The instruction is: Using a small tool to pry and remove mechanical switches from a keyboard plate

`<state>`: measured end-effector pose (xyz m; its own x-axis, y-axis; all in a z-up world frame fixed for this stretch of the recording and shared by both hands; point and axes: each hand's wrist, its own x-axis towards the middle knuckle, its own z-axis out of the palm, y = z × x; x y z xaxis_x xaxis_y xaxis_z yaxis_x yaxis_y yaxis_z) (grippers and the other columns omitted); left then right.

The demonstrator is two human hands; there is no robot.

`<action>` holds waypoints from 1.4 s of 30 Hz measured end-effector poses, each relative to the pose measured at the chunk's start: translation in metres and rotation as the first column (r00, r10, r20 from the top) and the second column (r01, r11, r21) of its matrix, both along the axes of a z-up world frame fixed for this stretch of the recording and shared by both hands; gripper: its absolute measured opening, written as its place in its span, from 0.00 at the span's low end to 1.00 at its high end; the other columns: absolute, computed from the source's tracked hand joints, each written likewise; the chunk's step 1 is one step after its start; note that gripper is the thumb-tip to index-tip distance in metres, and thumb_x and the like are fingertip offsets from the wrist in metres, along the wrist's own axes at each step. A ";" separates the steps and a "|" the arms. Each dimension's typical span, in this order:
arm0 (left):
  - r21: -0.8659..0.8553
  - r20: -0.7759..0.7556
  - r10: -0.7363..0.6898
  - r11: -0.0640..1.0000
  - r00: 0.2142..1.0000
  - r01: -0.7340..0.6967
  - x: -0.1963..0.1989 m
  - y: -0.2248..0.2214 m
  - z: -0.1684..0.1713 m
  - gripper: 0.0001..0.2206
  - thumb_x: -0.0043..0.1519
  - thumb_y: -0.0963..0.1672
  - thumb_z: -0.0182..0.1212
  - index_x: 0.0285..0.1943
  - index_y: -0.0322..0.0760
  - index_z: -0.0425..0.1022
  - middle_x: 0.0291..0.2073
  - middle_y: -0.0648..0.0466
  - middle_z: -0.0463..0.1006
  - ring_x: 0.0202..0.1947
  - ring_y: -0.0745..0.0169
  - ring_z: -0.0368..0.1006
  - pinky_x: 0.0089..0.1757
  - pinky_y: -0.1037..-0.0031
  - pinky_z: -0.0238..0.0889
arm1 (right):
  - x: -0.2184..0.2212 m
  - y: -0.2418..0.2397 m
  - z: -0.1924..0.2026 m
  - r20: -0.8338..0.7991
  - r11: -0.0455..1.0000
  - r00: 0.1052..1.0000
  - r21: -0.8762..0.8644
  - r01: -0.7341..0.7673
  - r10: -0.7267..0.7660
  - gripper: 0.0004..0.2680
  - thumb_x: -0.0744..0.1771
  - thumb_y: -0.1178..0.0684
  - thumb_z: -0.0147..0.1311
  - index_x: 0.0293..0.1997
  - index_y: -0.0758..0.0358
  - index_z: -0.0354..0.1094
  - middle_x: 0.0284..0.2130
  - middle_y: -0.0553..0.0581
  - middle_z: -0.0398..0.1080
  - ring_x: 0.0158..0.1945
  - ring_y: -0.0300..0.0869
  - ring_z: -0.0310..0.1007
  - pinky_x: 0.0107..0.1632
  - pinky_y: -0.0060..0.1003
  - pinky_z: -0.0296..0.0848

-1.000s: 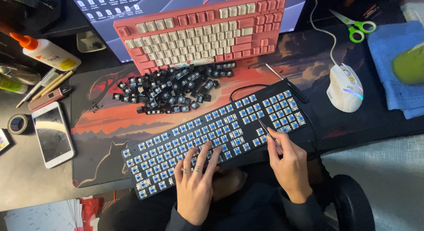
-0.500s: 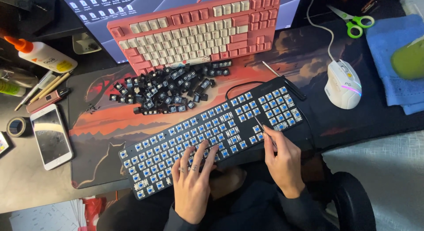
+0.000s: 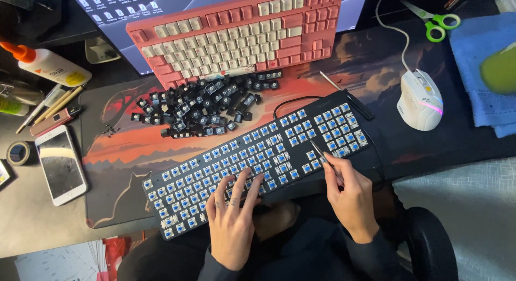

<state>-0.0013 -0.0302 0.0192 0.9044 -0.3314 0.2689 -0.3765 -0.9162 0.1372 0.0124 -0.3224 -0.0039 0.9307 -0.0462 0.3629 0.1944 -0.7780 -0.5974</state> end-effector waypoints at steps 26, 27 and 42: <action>-0.054 -0.145 -0.235 0.972 0.961 0.229 0.027 0.010 0.061 0.34 0.76 0.56 0.68 0.89 0.45 0.67 0.86 0.46 0.67 0.86 0.35 0.60 0.75 0.41 0.56 | 0.031 -0.034 0.064 -0.060 0.986 0.996 0.149 0.079 -0.071 0.10 0.79 0.62 0.55 0.70 0.73 0.67 0.56 0.64 0.87 0.64 0.56 0.88 0.69 0.52 0.81; -0.168 -0.207 -0.305 0.947 0.930 0.274 0.028 0.007 0.068 0.28 0.80 0.54 0.65 0.86 0.44 0.72 0.81 0.46 0.75 0.80 0.34 0.67 0.69 0.40 0.61 | 0.031 -0.033 0.064 -0.049 0.991 0.995 0.100 0.094 -0.089 0.08 0.79 0.60 0.58 0.68 0.69 0.68 0.56 0.57 0.88 0.65 0.54 0.86 0.68 0.53 0.77; -0.759 -0.273 -0.533 0.631 0.801 0.161 0.137 -0.040 0.084 0.13 0.82 0.43 0.54 0.66 0.34 0.84 0.50 0.48 0.94 0.58 0.49 0.93 0.63 0.54 0.84 | 0.073 -0.064 0.095 -0.045 0.975 0.993 -0.185 -0.120 0.114 0.08 0.75 0.58 0.65 0.62 0.63 0.79 0.52 0.64 0.80 0.57 0.58 0.77 0.62 0.52 0.73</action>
<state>0.1360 -0.0699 0.1027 0.8261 -0.5393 0.1631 -0.3695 -0.2999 0.8795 0.0857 -0.3862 0.0912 0.9375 0.1294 0.3231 0.2728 -0.8499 -0.4509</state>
